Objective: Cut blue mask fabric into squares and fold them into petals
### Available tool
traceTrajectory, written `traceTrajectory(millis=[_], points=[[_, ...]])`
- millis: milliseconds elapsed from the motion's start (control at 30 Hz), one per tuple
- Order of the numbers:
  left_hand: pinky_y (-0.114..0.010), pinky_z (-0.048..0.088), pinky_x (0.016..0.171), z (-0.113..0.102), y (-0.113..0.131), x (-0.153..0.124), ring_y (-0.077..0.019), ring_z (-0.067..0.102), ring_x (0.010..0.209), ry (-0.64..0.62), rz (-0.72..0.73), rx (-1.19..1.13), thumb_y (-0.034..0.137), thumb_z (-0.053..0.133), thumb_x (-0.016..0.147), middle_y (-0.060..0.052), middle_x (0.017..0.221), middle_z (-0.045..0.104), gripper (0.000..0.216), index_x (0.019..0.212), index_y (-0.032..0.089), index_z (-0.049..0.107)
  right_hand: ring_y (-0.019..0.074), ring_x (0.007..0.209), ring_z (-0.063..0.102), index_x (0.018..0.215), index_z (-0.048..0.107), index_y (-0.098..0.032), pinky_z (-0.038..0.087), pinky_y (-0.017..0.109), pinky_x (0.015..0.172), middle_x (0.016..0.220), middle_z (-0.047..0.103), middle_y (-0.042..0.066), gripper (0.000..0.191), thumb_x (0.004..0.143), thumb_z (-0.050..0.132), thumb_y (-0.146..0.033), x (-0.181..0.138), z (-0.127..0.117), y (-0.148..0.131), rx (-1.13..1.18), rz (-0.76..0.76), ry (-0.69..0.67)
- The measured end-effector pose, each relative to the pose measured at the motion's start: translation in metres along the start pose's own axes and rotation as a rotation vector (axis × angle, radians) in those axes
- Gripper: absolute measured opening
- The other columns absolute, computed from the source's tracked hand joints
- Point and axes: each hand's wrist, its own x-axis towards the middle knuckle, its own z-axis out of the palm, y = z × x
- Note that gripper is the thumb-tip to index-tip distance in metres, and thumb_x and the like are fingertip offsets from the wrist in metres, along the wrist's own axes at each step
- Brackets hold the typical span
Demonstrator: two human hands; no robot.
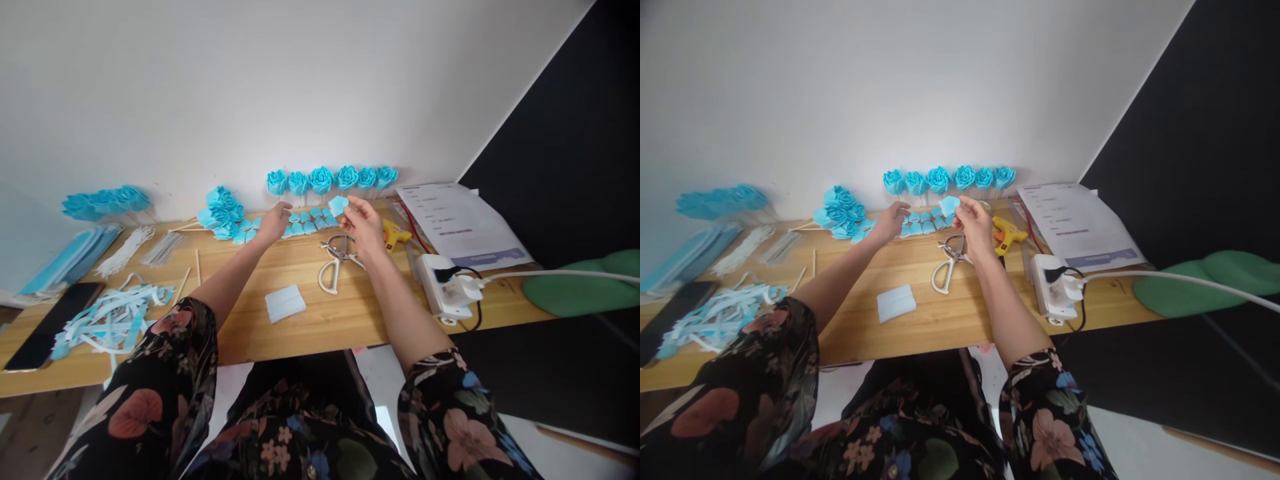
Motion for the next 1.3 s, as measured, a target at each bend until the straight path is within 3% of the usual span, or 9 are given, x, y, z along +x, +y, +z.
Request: traceTrajectory(millis=[200,400,767,967,1067,1200,1300], points=[[-0.027,0.05,0.068,0.013,0.004,0.011,-0.0189,0.066,0.083,0.017,0.035,0.047,0.013,0.043,0.087,-0.012,0.119,0.07,0.042,0.127,0.015,0.057,0.0092,0.061,0.056,0.103,0.064,-0.023,0.051,0.026,0.062,0.074,0.06,-0.006,0.044,0.064,0.08,-0.036,0.001,-0.002,0.001,0.012,-0.001,-0.001],[-0.027,0.051,0.07,0.022,0.014,0.019,-0.0157,0.064,0.074,0.036,0.071,0.059,0.014,0.043,0.087,-0.007,0.117,0.072,0.044,0.128,0.02,0.056,0.0095,0.061,0.056,0.101,0.064,-0.023,0.05,0.025,0.061,0.071,0.06,-0.006,0.043,0.063,0.081,-0.036,0.001,-0.001,0.0,0.036,0.0,0.009],[-0.029,0.049,0.064,0.053,0.044,0.04,-0.0151,0.058,0.056,-0.037,0.092,0.035,0.014,0.044,0.087,-0.008,0.097,0.075,0.042,0.126,0.015,0.058,0.0086,0.061,0.057,0.103,0.065,-0.023,0.051,0.023,0.06,0.071,0.06,-0.006,0.038,0.069,0.078,-0.035,0.002,-0.003,0.002,0.011,-0.012,0.017],[-0.031,0.051,0.075,0.066,0.056,0.049,-0.0208,0.066,0.075,-0.06,0.139,0.028,0.014,0.043,0.088,-0.01,0.087,0.073,0.043,0.128,0.009,0.057,0.0073,0.06,0.057,0.101,0.065,-0.022,0.05,0.021,0.059,0.072,0.061,-0.007,0.037,0.069,0.079,-0.032,0.003,-0.005,0.002,0.043,-0.023,0.016],[-0.033,0.051,0.082,0.068,0.06,0.046,-0.0242,0.068,0.09,-0.084,0.234,0.065,0.016,0.043,0.09,-0.012,0.097,0.074,0.041,0.127,0.011,0.06,0.0074,0.06,0.057,0.102,0.065,-0.022,0.05,0.021,0.06,0.072,0.06,-0.007,0.035,0.07,0.077,-0.031,0.004,-0.005,0.001,0.041,-0.011,0.029],[-0.035,0.049,0.091,0.073,0.062,0.025,-0.028,0.067,0.109,-0.074,0.287,0.285,0.014,0.042,0.09,-0.013,0.117,0.072,0.043,0.13,0.015,0.058,0.0078,0.062,0.057,0.102,0.065,-0.022,0.051,0.022,0.06,0.072,0.06,-0.007,0.034,0.071,0.076,-0.03,0.005,-0.006,0.001,0.033,-0.005,0.031],[-0.04,0.05,0.09,0.076,0.062,0.005,-0.032,0.068,0.106,-0.078,0.249,0.342,0.014,0.041,0.09,-0.018,0.115,0.072,0.044,0.131,0.013,0.057,0.008,0.061,0.057,0.102,0.065,-0.023,0.051,0.022,0.06,0.071,0.061,-0.007,0.036,0.069,0.077,-0.03,0.005,-0.005,0.002,0.032,0.002,0.028]])
